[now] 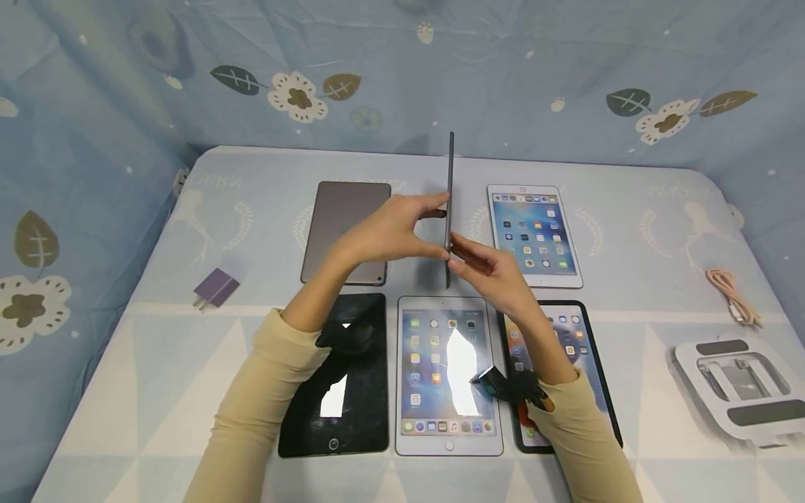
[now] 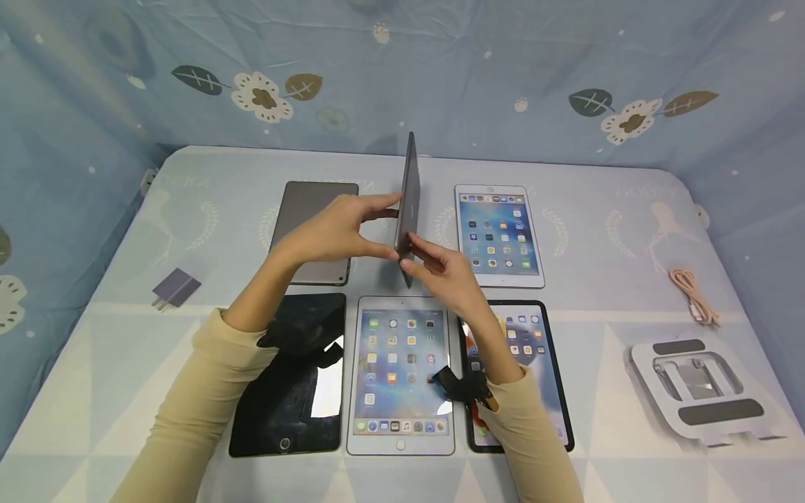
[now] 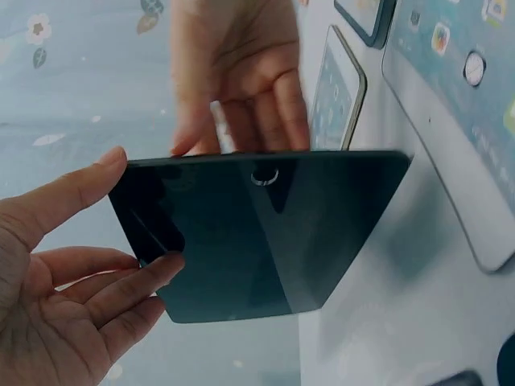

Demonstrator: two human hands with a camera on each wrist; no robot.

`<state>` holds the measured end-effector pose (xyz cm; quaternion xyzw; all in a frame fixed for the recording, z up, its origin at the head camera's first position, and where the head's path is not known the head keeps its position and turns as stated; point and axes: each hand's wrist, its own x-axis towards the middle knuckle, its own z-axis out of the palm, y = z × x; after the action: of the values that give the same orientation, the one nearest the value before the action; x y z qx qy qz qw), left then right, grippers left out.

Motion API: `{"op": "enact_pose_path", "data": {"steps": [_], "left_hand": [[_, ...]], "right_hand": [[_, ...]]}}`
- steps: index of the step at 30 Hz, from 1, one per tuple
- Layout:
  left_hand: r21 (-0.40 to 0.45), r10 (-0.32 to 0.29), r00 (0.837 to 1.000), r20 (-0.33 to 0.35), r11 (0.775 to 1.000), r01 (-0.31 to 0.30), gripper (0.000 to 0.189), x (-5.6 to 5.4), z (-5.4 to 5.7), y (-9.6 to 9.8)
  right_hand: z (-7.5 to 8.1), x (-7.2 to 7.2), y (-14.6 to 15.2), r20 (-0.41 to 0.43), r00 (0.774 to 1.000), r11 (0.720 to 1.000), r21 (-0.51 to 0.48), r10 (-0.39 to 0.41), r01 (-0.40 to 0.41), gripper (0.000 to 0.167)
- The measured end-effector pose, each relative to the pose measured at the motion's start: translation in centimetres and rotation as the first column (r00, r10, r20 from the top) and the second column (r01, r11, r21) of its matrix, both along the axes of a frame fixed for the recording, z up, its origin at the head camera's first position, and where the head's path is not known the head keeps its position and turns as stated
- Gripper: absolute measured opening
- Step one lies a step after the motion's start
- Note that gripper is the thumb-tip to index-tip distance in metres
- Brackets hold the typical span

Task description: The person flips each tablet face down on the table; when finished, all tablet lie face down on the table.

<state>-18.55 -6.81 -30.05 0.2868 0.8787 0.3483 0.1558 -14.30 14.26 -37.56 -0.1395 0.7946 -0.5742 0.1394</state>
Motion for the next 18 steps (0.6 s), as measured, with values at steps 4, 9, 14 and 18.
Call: {"op": "enact_pose_path", "data": {"steps": [4,9,14,18], "left_hand": [[-0.014,0.013,1.000,0.001,1.000,-0.013,0.088,-0.1,0.1,-0.9],[-0.072,0.028,1.000,0.003,0.997,-0.028,0.088,-0.1,0.4,-1.9],[-0.171,0.075,0.997,0.000,0.983,-0.074,0.090,0.1,0.1,-2.7],[-0.230,0.108,0.994,0.011,0.968,-0.103,0.092,0.3,-0.5,-3.0]], "right_hand": [[-0.9,-0.2,-0.2,0.033,0.999,0.998,0.052,0.020,-0.022,0.055],[-1.8,-0.5,-0.4,0.026,0.999,0.984,0.178,0.022,-0.026,0.058],[-2.0,-0.4,-0.9,-0.007,1.000,0.968,0.249,0.018,-0.016,0.062],[-2.0,-0.2,-1.0,-0.056,0.998,0.948,0.319,0.004,0.014,0.063]]}}
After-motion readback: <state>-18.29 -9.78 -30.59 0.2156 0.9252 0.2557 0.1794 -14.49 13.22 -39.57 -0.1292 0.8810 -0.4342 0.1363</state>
